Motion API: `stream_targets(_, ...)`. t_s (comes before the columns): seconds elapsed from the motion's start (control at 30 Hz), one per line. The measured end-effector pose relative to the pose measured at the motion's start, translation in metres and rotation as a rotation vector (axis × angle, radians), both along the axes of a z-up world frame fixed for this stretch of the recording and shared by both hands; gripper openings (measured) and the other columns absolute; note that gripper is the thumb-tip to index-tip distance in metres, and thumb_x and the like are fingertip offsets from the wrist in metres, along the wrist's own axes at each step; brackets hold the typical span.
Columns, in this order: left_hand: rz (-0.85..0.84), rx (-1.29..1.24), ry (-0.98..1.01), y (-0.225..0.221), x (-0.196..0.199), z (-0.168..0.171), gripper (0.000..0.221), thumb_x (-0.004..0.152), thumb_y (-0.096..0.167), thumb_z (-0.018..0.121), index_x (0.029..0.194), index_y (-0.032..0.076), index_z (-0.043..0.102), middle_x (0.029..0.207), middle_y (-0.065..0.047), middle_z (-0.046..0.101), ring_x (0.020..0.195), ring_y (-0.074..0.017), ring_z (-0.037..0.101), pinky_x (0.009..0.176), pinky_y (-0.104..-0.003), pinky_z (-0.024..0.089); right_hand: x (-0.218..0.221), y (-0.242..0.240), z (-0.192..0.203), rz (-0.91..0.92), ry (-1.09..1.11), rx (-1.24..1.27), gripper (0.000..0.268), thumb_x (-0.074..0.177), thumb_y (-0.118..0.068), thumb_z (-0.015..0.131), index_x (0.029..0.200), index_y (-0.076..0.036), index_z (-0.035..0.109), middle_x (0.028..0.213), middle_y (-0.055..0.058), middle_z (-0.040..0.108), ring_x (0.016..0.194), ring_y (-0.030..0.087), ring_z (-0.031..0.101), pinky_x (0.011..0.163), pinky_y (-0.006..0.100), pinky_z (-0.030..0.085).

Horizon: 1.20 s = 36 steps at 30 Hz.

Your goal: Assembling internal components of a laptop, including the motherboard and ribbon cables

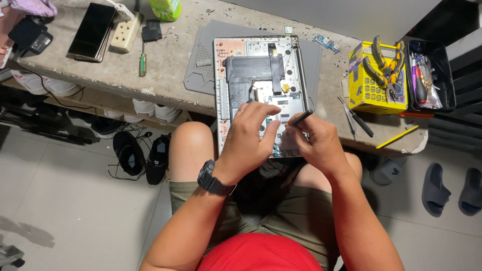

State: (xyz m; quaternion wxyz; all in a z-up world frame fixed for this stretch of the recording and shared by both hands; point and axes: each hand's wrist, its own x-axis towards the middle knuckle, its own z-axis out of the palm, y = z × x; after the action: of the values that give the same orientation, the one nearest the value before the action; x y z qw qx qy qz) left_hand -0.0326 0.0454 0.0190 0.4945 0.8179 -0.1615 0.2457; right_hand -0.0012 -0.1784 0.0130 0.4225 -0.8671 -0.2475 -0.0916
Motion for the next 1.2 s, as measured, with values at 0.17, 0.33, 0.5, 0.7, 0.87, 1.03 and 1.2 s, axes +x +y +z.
stream_targets(0.17,-0.154,-0.115,0.06,-0.007,0.012,0.018,0.03,0.106,0.023,0.085,0.135,0.017,0.077,0.118,-0.007,0.078,0.112,-0.0315,0.076,0.1,-0.046,0.061,0.008,-0.014,-0.024,-0.023,-0.025,-0.031,0.01,0.109,-0.001,0.076,0.112,-0.008,0.081,0.087,0.014,0.079,0.09,0.042,0.081,0.079,0.049,0.064)
stream_targets(0.33,-0.232,-0.136,0.097,-0.016,0.028,0.018,0.03,0.1,0.023,0.092,0.128,0.017,0.081,0.116,-0.007,0.079,0.109,-0.029,0.076,0.099,-0.046,0.061,0.006,-0.009,-0.019,-0.028,-0.051,-0.059,0.008,0.107,-0.001,0.073,0.109,-0.007,0.078,0.09,0.019,0.078,0.094,0.052,0.077,0.074,0.054,0.062)
stream_targets(0.5,-0.276,-0.109,0.164,-0.018,0.034,0.016,0.017,0.104,0.023,0.09,0.12,0.018,0.086,0.103,-0.004,0.079,0.108,-0.03,0.077,0.101,-0.049,0.061,0.003,-0.01,-0.008,-0.007,-0.019,-0.059,0.013,0.102,0.0,0.077,0.114,-0.004,0.078,0.099,0.026,0.08,0.098,0.054,0.077,0.076,0.058,0.063)
stream_targets(0.7,-0.263,-0.07,0.149,-0.016,0.033,0.024,0.045,0.108,0.012,0.084,0.151,0.014,0.071,0.112,-0.01,0.088,0.119,-0.0353,0.079,0.104,-0.049,0.065,-0.009,-0.012,0.064,-0.001,-0.068,0.122,0.039,0.106,0.005,0.083,0.143,-0.004,0.078,0.133,0.022,0.081,0.118,0.041,0.081,0.099,0.052,0.067)
stream_targets(0.87,-0.313,-0.065,0.161,-0.018,0.027,0.02,0.056,0.113,0.006,0.073,0.167,0.01,0.055,0.113,-0.016,0.087,0.121,-0.0409,0.079,0.107,-0.054,0.064,-0.013,0.002,0.079,0.076,-0.159,0.125,0.043,0.104,0.012,0.081,0.143,-0.006,0.081,0.139,0.018,0.081,0.123,0.038,0.08,0.101,0.05,0.067)
stream_targets(1.03,-0.32,-0.021,0.133,-0.011,0.012,0.019,0.061,0.115,0.003,0.065,0.173,0.008,0.047,0.119,-0.02,0.088,0.122,-0.0485,0.075,0.111,-0.063,0.06,-0.006,0.007,0.066,0.072,-0.209,0.112,0.033,0.103,0.012,0.086,0.13,-0.008,0.088,0.118,0.013,0.084,0.106,0.033,0.083,0.093,0.048,0.068)
stream_targets(1.2,-0.188,0.345,0.066,0.006,-0.026,0.017,0.07,0.096,0.019,0.091,0.157,-0.002,0.064,0.141,-0.028,0.072,0.141,-0.0491,0.064,0.116,-0.06,0.054,-0.002,0.006,0.066,0.11,-0.207,0.12,0.039,0.105,0.01,0.085,0.138,-0.01,0.087,0.122,0.012,0.081,0.113,0.033,0.082,0.102,0.048,0.064)
